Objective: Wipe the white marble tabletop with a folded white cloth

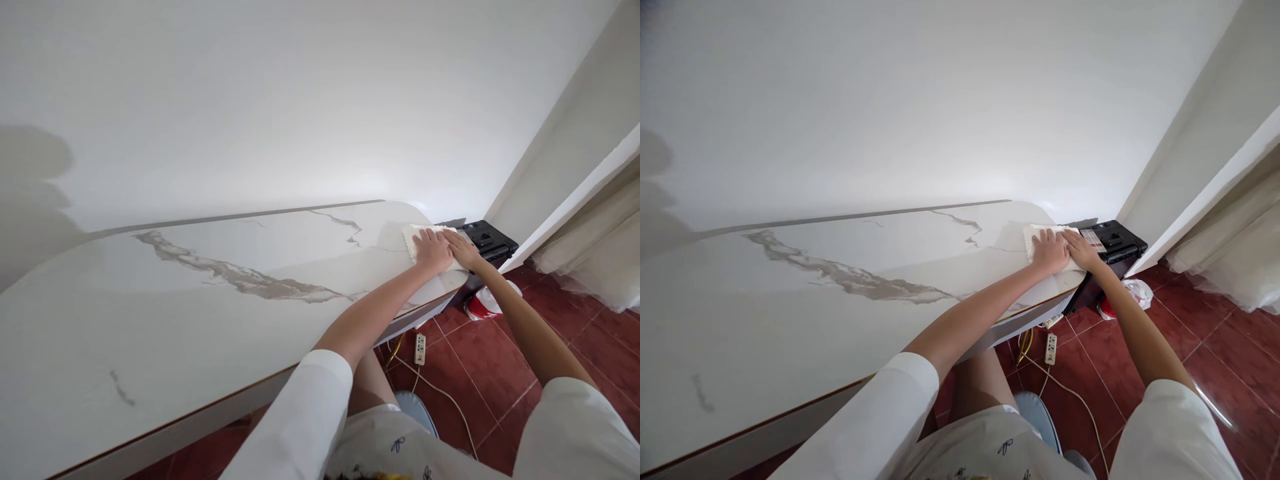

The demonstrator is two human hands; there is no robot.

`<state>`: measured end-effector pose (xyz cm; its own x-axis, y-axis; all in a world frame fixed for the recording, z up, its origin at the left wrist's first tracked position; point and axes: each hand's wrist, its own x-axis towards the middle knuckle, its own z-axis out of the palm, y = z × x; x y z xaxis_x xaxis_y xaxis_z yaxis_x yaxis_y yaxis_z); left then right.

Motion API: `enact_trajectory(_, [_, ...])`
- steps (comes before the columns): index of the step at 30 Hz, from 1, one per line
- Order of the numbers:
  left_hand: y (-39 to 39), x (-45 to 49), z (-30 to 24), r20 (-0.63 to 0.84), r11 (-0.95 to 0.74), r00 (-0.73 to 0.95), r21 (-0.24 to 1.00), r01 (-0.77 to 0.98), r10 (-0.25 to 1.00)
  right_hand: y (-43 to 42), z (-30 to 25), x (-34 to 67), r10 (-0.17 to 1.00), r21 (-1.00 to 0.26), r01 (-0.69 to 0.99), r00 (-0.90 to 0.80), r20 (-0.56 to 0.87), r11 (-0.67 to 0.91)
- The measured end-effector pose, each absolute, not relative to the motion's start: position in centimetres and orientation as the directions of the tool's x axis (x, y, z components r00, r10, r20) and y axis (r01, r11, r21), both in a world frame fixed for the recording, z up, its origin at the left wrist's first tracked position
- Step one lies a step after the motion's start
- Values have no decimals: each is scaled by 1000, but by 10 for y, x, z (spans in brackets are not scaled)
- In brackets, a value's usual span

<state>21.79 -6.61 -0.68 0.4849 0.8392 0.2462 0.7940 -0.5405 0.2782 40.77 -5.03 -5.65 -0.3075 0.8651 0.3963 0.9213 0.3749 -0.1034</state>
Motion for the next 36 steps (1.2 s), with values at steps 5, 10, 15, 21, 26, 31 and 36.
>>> enact_trajectory(5, [-35, 220, -9, 270, -548, 482, 292, 784, 834, -18, -58, 411, 860, -91, 921, -315, 402, 380])
enact_trajectory(10, [0, 217, -10, 270, -530, 462, 306, 791, 845, 20, -53, 403, 878, -104, 929, -295, 377, 356])
enact_trajectory(15, [35, 208, -8, 276, -516, 445, 294, 805, 852, 57, -49, 388, 922, -139, 957, -197, 334, 255])
enact_trajectory(21, [70, 200, -6, 262, -500, 436, 279, 819, 861, 92, -43, 374, 931, -247, 936, -165, 326, 252])
enact_trajectory(26, [96, 193, -6, 247, -493, 434, 284, 822, 866, 113, -34, 356, 954, -240, 953, -118, 274, 187])
enact_trajectory(31, [116, 175, -7, 219, -483, 435, 284, 828, 874, 125, -25, 327, 957, -181, 966, -136, 256, 186])
enact_trajectory(36, [126, 139, -7, 211, -444, 397, 277, 852, 893, 138, -24, 287, 964, -165, 970, -140, 225, 180])
